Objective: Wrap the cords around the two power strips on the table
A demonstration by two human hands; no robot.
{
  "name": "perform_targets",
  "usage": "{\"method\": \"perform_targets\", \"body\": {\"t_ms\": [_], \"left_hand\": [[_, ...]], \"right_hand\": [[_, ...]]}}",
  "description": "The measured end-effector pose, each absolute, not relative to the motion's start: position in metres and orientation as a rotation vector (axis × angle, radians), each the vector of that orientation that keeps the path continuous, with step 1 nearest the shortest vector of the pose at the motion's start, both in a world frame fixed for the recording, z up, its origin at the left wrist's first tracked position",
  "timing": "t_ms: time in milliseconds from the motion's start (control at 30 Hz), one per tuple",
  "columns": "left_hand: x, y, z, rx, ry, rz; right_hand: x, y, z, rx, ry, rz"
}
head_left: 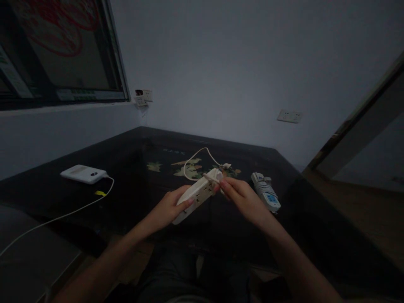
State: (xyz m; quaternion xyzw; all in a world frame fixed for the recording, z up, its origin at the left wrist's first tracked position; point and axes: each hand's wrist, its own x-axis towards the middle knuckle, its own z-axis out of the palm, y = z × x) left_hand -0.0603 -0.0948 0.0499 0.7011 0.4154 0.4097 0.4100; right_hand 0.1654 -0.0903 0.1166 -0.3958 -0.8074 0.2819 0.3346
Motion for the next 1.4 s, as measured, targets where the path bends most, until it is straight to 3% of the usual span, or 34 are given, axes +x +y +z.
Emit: {"method": "perform_targets", "body": {"t_ms": [300, 533, 933, 1267, 1400], "left_hand": [[-0.060, -0.118, 0.066, 1.394, 0.902, 1.105], [-0.047, -0.138, 0.070, 1.018, 0.653, 1.038], [-0.036, -0.143, 0.067, 0.919, 0.502, 1.059], [-0.034, -0.145, 0.075, 0.810, 0.258, 0.945], [-0.036, -0.146, 0.077, 0.748, 0.139, 0.838]], "right_hand": [[0.182, -0.103, 0.104, -0.787, -2.132, 1.154], [0.180, -0.104, 0.106, -0.677, -2.208, 0.912], [0.172, -0.113, 0.096, -0.746, -2.082, 0.655], [0.165, -0.111, 0.074, -0.597, -1.906, 0.631], [0.168, -0.106, 0.069, -0.455, -1.925, 0.796]]}}
